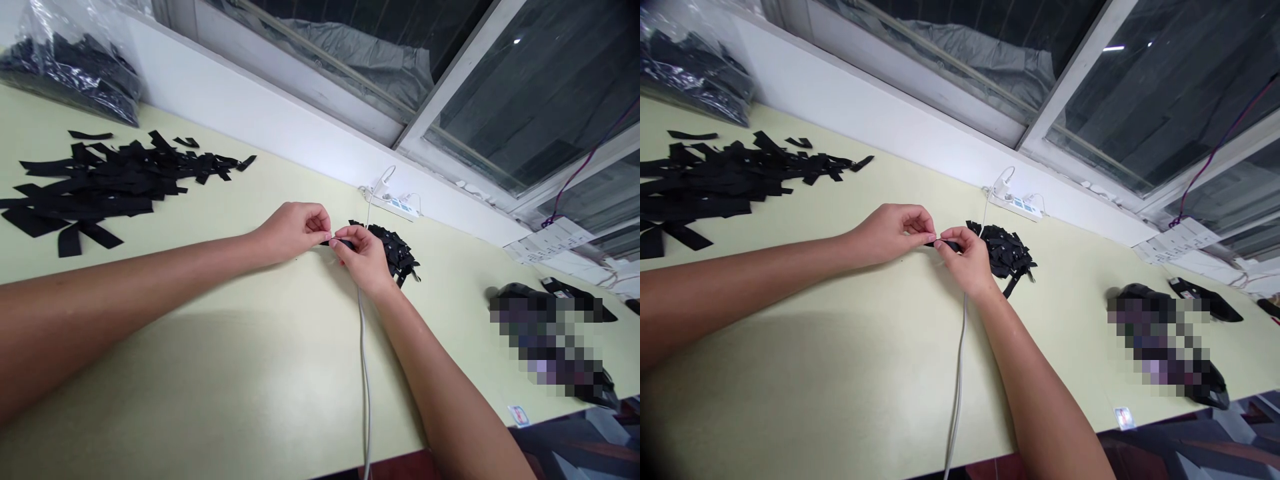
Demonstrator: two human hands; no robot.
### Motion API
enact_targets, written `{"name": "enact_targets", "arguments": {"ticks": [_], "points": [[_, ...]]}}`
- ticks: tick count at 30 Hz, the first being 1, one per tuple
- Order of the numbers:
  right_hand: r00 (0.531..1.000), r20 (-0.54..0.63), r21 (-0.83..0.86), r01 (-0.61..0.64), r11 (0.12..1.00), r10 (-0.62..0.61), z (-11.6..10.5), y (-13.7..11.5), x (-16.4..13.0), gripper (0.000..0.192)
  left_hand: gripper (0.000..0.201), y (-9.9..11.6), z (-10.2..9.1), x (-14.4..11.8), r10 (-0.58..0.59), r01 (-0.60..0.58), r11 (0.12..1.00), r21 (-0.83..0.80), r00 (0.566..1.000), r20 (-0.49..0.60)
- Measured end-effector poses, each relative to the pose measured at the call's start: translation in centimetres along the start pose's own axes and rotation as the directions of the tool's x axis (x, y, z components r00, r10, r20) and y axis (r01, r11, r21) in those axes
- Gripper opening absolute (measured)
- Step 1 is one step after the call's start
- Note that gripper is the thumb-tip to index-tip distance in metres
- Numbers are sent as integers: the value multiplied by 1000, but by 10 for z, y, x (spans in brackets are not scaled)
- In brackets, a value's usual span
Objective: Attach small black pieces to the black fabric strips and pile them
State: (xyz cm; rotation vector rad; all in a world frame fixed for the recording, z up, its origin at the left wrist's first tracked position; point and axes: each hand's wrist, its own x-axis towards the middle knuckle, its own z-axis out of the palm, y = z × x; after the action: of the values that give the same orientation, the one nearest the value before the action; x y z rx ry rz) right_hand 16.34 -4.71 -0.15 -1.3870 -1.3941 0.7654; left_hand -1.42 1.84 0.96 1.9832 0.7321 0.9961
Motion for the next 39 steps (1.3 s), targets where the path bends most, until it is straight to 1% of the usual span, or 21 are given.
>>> {"name": "enact_targets", "arguments": {"ticks": [4, 7, 10, 14, 17, 27, 32, 37, 39], "points": [[1000, 11, 0, 2, 1000, -2, 0, 1, 0, 31, 9, 1, 0, 0, 2, -2, 1000, -27, 1000, 10], [1000, -13, 22, -14, 1000, 14, -1, 1, 1, 32, 11, 3, -2, 0, 0, 1, 999, -54, 1000, 18], [999, -35, 71, -24, 997, 26, -3, 3, 3, 34, 12, 4, -3, 0, -3, 4, 999, -47, 999, 32], [999, -3, 159, -31, 987, 32, -5, 6, 5, 33, 12, 3, -3, 0, -12, 14, 999, -51, 999, 53], [999, 23, 186, -34, 982, 31, -6, 6, 5, 32, 13, 2, -2, 0, 4, -1, 998, -69, 999, 42], [998, 65, 152, 0, 988, -10, -8, 5, 5, 29, 11, 2, -1, -2, 41, -40, 998, -46, 999, 15], [994, 104, 128, 10, 992, -24, -10, 5, 4, 28, 12, 4, -3, -3, 56, -56, 998, -17, 998, 33], [990, 130, 97, 37, 995, -49, -12, 4, 4, 26, 11, 3, -4, -3, 82, -83, 996, 14, 994, 73], [989, 137, 70, 54, 996, -63, -13, 3, 4, 26, 13, 3, -5, -3, 97, -103, 992, 68, 991, 87]]}}
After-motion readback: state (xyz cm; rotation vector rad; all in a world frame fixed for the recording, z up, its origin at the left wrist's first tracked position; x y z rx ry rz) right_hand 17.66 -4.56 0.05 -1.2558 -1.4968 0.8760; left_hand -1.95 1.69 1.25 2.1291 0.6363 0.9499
